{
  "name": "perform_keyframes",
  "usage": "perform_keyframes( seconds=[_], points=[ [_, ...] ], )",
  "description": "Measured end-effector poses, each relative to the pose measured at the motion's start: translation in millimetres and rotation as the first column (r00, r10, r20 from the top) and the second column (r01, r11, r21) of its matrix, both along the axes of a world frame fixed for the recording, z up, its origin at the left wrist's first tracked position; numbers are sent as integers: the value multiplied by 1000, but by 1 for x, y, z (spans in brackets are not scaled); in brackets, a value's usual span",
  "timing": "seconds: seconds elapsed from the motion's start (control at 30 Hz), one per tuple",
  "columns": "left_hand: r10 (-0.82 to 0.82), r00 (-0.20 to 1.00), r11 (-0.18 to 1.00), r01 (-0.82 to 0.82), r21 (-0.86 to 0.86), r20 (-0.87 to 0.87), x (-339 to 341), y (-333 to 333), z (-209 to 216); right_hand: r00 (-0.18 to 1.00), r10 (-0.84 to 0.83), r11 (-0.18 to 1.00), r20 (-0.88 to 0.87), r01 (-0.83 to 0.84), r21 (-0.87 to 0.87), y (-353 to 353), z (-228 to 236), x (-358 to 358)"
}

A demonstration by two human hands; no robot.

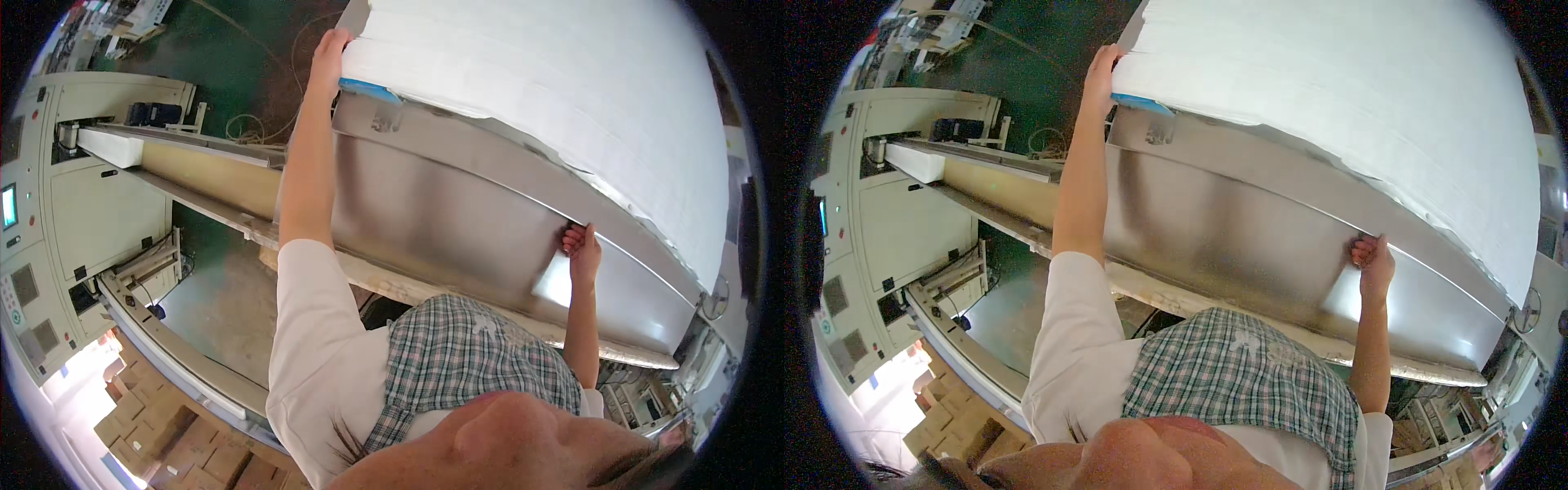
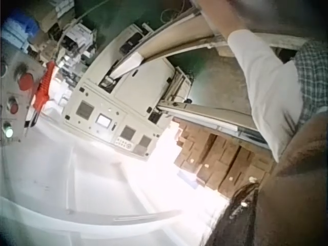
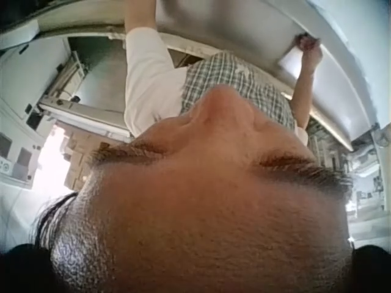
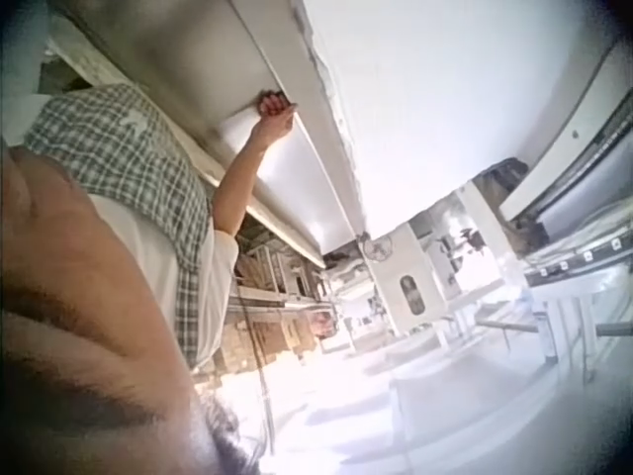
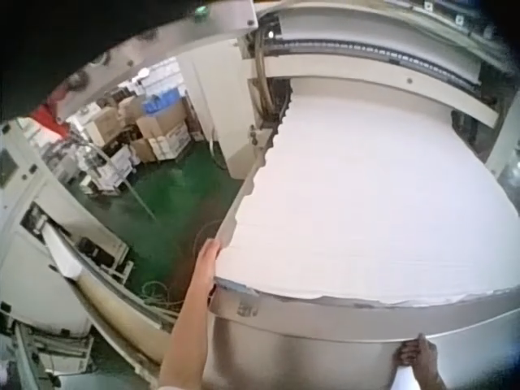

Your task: Folding large paper sheets and placing them onto an industrial rolling machine.

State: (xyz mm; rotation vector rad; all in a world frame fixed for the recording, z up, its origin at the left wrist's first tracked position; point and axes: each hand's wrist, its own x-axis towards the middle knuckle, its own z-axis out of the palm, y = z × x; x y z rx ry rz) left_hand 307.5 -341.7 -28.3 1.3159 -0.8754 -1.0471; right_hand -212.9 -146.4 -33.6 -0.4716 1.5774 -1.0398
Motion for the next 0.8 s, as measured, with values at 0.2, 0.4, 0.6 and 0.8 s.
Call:
perform_keyframes(
  seconds=[0.2, 0.4, 0.6, 0.8],
  points=[
    [-23, 996, 999, 27, 39, -92, -1, 9, 5, 999, 26, 1000, 27, -26, 1, 7, -2, -10],
    [-92, 992, 995, 94, 22, -90, 3, 6, 0, 1000, 29, 1000, 12, -29, 12, 6, 3, -4],
    [-128, 926, 992, 126, 30, 355, 3, 12, 22, 999, 31, 999, -22, -31, 19, 9, 1, -6],
    [-543, 7, 782, 367, 503, 840, -71, -3, 95, 993, 55, 998, -101, -54, 11, 11, 16, -2]
  ],
)
